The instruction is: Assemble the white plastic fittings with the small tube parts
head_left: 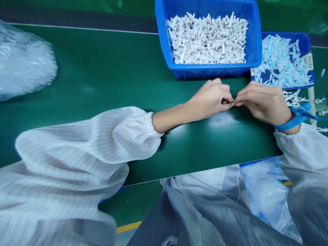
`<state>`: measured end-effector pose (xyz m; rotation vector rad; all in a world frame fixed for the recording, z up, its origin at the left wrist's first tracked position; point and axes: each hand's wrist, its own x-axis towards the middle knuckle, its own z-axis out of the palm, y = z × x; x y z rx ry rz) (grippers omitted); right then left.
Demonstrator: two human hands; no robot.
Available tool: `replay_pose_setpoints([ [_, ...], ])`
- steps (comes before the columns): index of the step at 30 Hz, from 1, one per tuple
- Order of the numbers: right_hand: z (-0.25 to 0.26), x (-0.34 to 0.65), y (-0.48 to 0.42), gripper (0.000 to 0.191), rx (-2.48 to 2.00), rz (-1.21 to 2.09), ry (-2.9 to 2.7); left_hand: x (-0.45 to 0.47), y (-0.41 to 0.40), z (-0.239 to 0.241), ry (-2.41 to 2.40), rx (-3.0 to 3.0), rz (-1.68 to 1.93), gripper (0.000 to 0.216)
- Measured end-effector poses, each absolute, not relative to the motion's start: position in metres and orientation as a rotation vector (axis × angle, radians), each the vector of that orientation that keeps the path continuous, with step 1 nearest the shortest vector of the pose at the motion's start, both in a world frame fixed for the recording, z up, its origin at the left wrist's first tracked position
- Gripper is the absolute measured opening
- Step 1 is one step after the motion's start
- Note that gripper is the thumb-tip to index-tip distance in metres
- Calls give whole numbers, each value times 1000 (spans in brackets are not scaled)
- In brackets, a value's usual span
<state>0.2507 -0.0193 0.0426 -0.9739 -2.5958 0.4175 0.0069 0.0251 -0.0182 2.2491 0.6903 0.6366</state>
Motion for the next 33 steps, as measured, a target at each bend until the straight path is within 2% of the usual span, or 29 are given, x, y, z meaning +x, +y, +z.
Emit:
replay_pose_setpoints([
  [7, 44, 254, -20, 38, -1043, 422, -2611, 10, 24, -19, 699, 2244, 627, 19],
  [15, 47, 253, -22, 34, -852, 86, -2690, 10, 25, -19, 701, 2227, 629, 19],
  [33, 53, 246, -23, 34, -810, -87, -2768, 14, 27, -5, 780, 2190, 530, 13],
])
